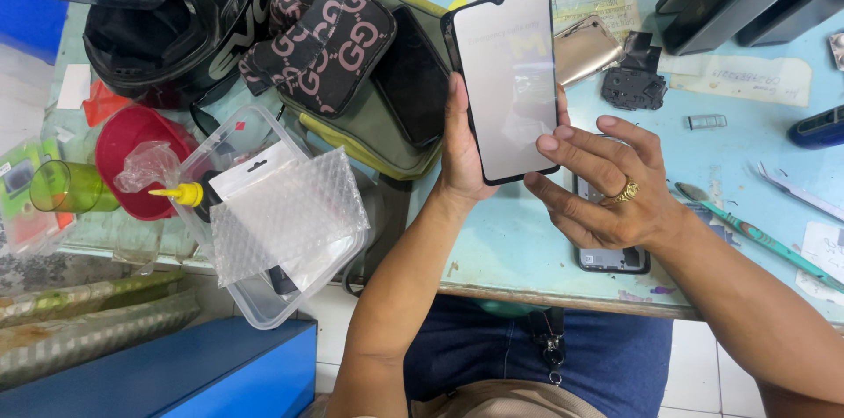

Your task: The person tests a mobile phone by tapping the number pad on the screen while the back cover is removed.

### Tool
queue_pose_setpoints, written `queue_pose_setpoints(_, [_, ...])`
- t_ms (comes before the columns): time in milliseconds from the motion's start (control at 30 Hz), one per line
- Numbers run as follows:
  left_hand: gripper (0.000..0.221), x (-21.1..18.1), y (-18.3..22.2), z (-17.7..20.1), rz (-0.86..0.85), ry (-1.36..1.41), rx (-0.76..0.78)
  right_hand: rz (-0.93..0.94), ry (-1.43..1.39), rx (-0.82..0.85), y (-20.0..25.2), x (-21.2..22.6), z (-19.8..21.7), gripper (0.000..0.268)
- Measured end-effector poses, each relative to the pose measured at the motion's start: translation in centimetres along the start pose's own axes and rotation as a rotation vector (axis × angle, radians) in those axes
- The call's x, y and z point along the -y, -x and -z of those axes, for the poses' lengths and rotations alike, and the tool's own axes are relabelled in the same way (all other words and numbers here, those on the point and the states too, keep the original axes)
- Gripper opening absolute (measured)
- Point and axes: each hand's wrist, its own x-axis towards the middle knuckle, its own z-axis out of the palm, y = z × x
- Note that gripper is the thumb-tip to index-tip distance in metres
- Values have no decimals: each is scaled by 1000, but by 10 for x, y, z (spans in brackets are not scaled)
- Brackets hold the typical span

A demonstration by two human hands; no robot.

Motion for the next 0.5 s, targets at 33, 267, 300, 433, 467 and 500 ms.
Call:
queue_pose_setpoints(33, [88, 0, 0, 0, 9, -1, -27, -5, 0, -4, 0, 0, 0, 30])
queue_pose_setpoints(267, [88, 11, 2, 5, 55, -72, 29, -226, 107, 18, 6, 1, -1, 42])
queue_pose_setpoints(300, [87, 12, 3, 5, 64, -89, 40, -229, 123, 30, 6, 1, -2, 43])
queue_pose_setpoints(433, [84, 12, 5, 4, 70, -172, 51, -217, 129, 55, 7, 4, -6, 49])
queue_pose_setpoints(467, [82, 12, 6, 3, 68, -194, 45, -219, 154, 81, 7, 4, -6, 49])
queue_pose_setpoints(500, [82, 11, 6, 2, 74, -206, 17, -221, 180, 106, 7, 5, -6, 49])
